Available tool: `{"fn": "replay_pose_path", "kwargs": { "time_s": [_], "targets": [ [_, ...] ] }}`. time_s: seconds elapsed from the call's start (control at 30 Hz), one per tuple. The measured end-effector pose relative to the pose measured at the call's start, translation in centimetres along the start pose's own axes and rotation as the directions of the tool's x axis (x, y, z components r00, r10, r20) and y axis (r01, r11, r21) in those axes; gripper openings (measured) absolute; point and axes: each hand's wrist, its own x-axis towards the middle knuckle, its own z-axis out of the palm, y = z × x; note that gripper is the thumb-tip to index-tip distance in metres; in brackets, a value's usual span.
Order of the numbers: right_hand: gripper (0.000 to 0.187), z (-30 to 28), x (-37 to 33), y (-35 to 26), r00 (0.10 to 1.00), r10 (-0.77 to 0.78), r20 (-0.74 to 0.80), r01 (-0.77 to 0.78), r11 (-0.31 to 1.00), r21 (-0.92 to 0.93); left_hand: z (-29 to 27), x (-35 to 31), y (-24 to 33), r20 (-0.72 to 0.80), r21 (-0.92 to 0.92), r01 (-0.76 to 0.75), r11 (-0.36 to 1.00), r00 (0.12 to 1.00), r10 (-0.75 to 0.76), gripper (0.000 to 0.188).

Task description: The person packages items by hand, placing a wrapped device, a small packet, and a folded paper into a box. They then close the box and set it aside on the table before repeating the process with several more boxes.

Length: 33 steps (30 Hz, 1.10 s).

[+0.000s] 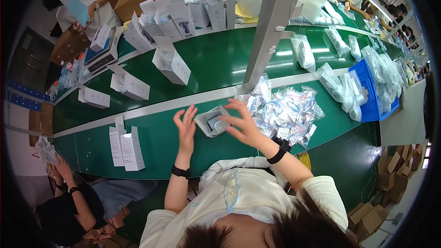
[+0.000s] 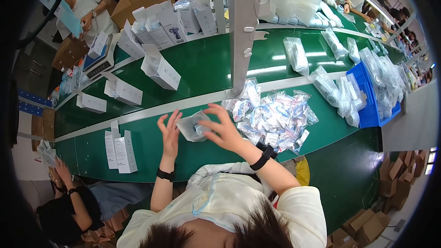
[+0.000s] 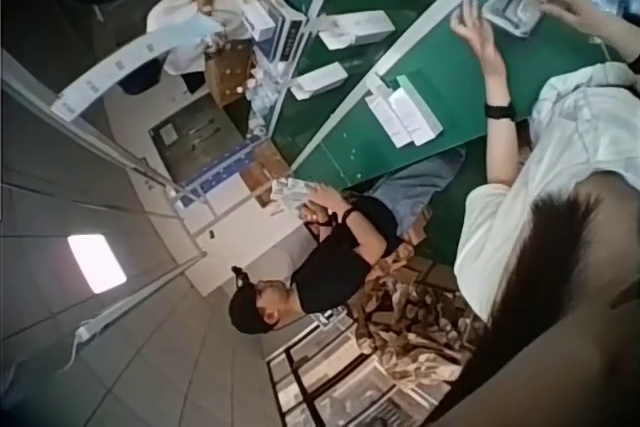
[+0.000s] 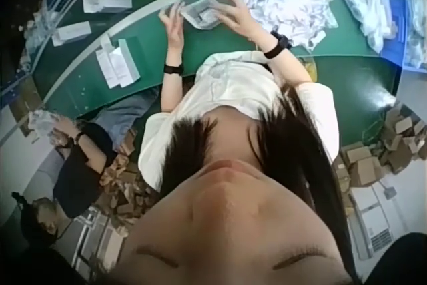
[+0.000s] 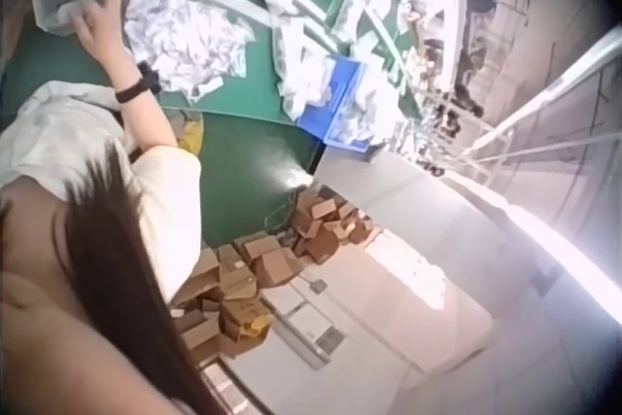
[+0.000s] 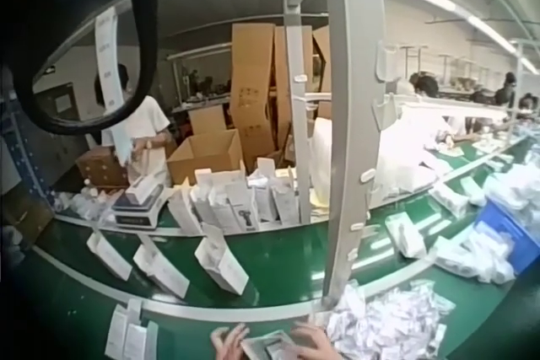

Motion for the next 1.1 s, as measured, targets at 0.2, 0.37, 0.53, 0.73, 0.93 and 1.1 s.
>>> {"fn": "replay_pose_path", "kwargs": {
  "time_s": [0.2,0.37,0.53,0.73,0.93,1.1],
  "targets": [
    [0.034,-3.9,0.7,12.8,0.849,0.459,-0.262,-0.529,0.734,-0.426,-2.1,3.2,1.0,0.064,0.303,0.584,0.753,0.776,-0.628,0.036],
    [0.046,-5.4,-1.1,19.4,0.661,0.75,0.017,-0.68,0.609,-0.408,-0.4,4.2,2.9,0.08,0.152,0.623,0.767,0.766,-0.638,0.04],
    [0.045,-4.9,-3.1,19.1,0.746,0.661,-0.084,-0.634,0.666,-0.393,0.7,4.6,3.5,-0.002,0.012,0.189,0.982,0.982,-0.189,0.051],
    [0.023,-6.6,-2.0,14.6,0.785,0.441,-0.435,-0.542,0.829,-0.138,0.9,5.4,4.8,-0.128,-0.156,0.014,0.988,0.991,-0.034,0.06],
    [0.02,-8.5,-1.2,8.2,0.588,0.638,-0.497,-0.452,0.769,0.452,2.6,3.0,6.5,-0.024,0.111,-0.043,0.993,0.999,0.045,0.063],
    [0.028,-6.5,1.2,0.1,0.601,0.795,-0.077,-0.302,0.315,0.9,3.9,0.7,6.9,0.18,0.606,-0.188,0.773,0.979,0.096,0.051]
  ]
}}
